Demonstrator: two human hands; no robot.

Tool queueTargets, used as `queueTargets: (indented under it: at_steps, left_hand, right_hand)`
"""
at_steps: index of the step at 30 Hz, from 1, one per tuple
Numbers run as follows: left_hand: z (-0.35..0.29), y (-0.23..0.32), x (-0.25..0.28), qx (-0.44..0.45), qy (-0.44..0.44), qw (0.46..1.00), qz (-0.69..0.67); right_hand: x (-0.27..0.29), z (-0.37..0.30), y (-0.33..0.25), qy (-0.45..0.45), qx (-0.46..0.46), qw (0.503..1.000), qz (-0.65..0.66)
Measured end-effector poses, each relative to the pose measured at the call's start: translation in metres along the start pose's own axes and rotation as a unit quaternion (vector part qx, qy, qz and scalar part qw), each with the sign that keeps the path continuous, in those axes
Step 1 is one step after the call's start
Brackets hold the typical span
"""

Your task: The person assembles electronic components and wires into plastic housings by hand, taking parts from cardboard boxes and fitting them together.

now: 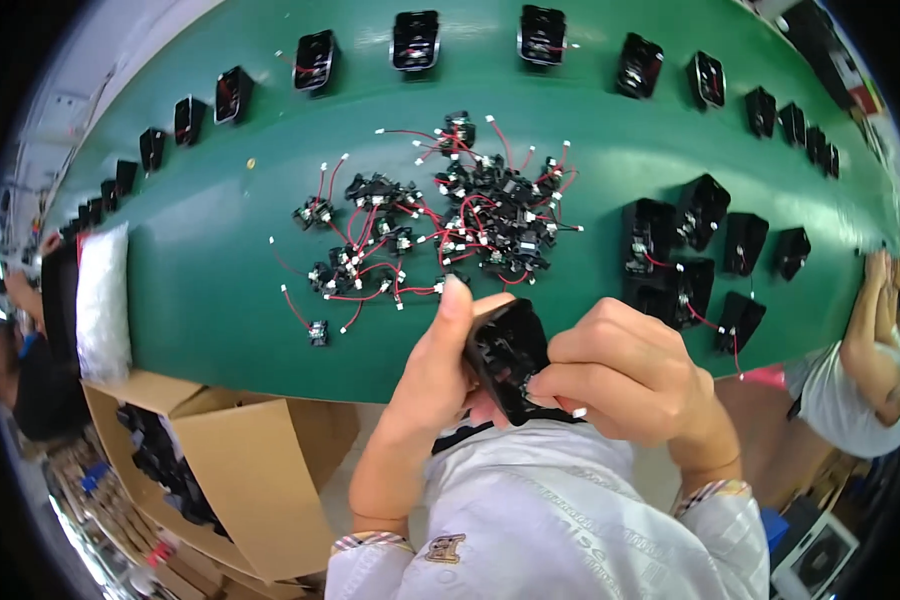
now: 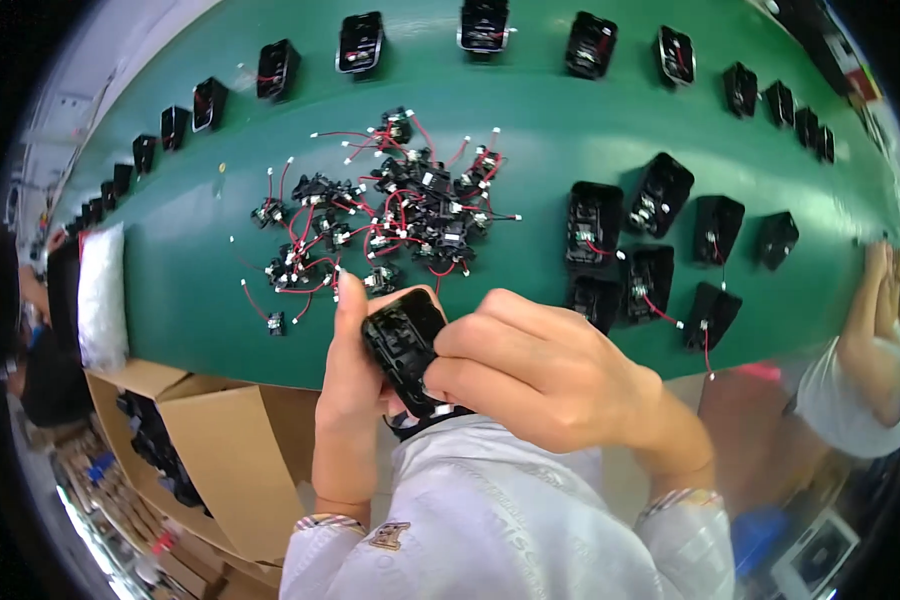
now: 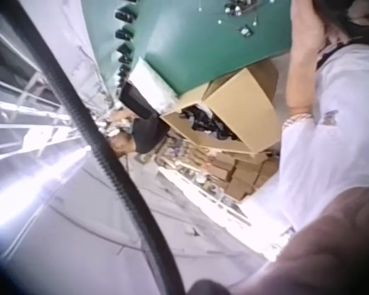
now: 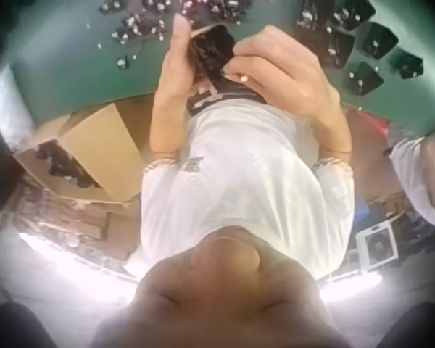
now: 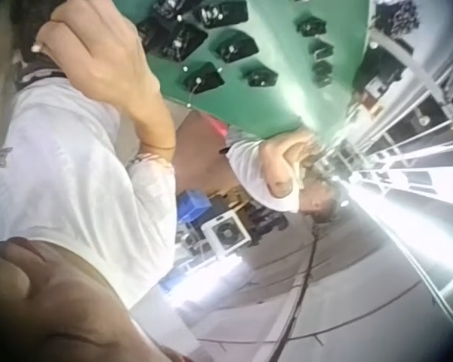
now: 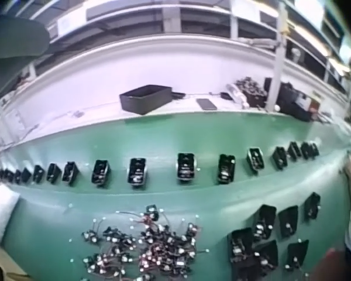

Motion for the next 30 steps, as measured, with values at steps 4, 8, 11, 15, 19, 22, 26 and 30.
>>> queueTargets:
  at_steps: [4,8,11,15,19,22,26,30]
  left_hand:
    - [0.01,-0.001,-0.009,-0.027,-0.018,0.998,-0.049]
    - [0.005,0.008,-0.009,-0.094,-0.012,0.994,-0.054]
    - [-0.008,0.022,-0.012,-0.128,0.014,0.989,-0.072]
    - [-0.021,0.011,-0.017,-0.063,-0.119,0.988,-0.071]
    - [-0.014,0.009,-0.011,-0.078,-0.056,0.982,-0.161]
    - [-0.003,0.023,-0.012,-0.071,-0.041,0.984,-0.158]
    - [0.001,0.02,-0.035,-0.023,-0.075,0.994,-0.082]
    - [0.007,0.027,-0.049,-0.049,-0.098,0.989,-0.103]
  right_hand:
    - [0.003,0.002,0.002,0.004,0.008,0.999,0.038]
    - [0.003,0.001,0.004,0.018,-0.032,0.997,0.062]
    - [0.002,0.001,0.004,0.005,-0.038,0.998,0.048]
    - [0.005,-0.001,0.007,-0.011,-0.068,0.993,0.092]
    - [0.003,-0.001,0.017,-0.055,-0.11,0.982,0.143]
    - [0.004,-0.015,0.035,-0.061,-0.247,0.96,0.119]
    - [0.017,-0.028,0.043,0.007,-0.256,0.957,0.138]
    - [0.027,-0.051,0.051,0.124,-0.278,0.94,0.154]
Point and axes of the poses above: each hand's wrist, its own z-axis towards the middle knuckle, its own x-axis out of the back of the hand, y = z × x, the point moved 10 cm from there along z, towards the middle knuckle, and after that the axes turned 8 degrees about y, right-handed, at the moved point
